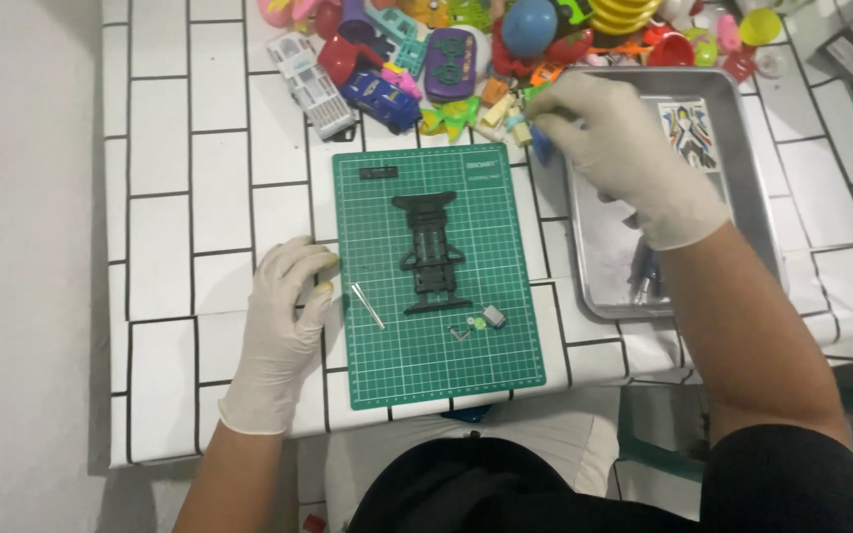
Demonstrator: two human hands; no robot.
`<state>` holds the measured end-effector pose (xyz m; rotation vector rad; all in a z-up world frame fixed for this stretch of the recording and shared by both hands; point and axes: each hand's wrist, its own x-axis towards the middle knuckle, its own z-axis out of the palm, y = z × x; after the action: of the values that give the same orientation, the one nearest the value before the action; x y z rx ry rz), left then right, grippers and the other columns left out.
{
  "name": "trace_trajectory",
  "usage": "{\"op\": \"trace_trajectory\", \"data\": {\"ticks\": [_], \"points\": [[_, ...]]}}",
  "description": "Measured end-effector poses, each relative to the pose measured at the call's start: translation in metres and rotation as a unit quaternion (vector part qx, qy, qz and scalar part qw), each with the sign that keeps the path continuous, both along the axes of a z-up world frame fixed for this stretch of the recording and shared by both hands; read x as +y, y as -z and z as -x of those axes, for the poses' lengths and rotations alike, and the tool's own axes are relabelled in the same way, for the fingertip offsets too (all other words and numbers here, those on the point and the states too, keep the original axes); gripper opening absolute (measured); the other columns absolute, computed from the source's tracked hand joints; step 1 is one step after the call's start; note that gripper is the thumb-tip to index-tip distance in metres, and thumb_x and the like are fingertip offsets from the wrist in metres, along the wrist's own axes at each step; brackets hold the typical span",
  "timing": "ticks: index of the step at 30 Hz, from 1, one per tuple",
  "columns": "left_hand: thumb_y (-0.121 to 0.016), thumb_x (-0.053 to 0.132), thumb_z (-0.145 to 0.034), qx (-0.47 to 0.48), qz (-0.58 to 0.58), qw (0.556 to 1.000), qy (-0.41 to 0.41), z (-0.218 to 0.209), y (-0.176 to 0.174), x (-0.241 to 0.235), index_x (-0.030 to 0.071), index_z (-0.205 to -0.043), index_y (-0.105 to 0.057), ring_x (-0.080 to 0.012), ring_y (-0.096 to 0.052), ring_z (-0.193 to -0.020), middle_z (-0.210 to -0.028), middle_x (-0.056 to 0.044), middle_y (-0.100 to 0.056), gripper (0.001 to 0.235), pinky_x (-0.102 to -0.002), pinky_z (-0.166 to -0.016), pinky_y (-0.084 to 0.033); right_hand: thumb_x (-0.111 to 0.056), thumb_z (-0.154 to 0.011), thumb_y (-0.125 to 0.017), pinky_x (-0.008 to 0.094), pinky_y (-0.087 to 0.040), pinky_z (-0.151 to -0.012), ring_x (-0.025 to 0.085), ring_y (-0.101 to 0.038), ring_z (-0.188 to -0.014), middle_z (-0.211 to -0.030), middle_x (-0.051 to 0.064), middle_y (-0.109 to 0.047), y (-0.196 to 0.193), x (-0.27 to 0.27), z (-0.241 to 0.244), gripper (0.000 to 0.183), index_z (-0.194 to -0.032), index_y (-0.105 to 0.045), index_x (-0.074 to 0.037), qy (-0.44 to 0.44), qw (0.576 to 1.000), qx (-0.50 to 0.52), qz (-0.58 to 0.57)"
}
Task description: Assembling a toy car by attaching wheels, gears, and other small components to a chassis on a workspace.
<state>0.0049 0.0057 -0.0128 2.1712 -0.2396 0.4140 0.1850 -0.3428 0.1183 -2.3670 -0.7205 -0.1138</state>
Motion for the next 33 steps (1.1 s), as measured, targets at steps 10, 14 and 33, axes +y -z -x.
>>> {"op": "trace_trajectory", "data": {"ticks": [10, 14, 33], "points": [[-0.043, 0.047, -0.105, -0.006, -0.042, 0.999, -0.011, 0.001, -0.018, -0.012, 0.007, -0.110, -0.071, -0.0304, -0.054, -0.128, -0.120, -0.008, -0.067, 0.049, -0.048, -0.113, -0.041, -0.020, -0.096, -0.052, 0.049, -0.054, -0.081, 0.036, -0.068, -0.099, -0.109, 0.012, -0.076, 0.039, -0.128, 0.016, 0.030, -0.112, -0.077, -0.013, 0.207, 0.914, 0.154, 0.313], [-0.044, 0.045, -0.105, -0.020, -0.047, 0.999, -0.012, 0.000, -0.020, -0.014, 0.005, -0.107, -0.071, -0.0306, -0.057, -0.120, -0.115, -0.009, -0.067, 0.049, -0.048, -0.108, -0.043, -0.029, -0.097, -0.059, 0.050, -0.053, -0.077, 0.037, -0.066, -0.097, -0.113, 0.014, -0.070, 0.047, -0.125, 0.013, 0.025, -0.109, -0.074, -0.012, 0.222, 0.914, 0.149, 0.305], [-0.043, 0.044, -0.105, -0.009, -0.025, 0.999, -0.017, 0.002, -0.026, -0.017, 0.004, -0.106, -0.072, -0.0288, -0.057, -0.120, -0.115, -0.009, -0.067, 0.049, -0.045, -0.108, -0.043, -0.008, -0.098, -0.070, 0.021, -0.053, -0.090, 0.008, -0.065, -0.092, -0.098, 0.000, -0.071, -0.002, -0.130, 0.034, 0.004, -0.100, -0.071, -0.012, 0.255, 0.942, 0.184, -0.118]]}}
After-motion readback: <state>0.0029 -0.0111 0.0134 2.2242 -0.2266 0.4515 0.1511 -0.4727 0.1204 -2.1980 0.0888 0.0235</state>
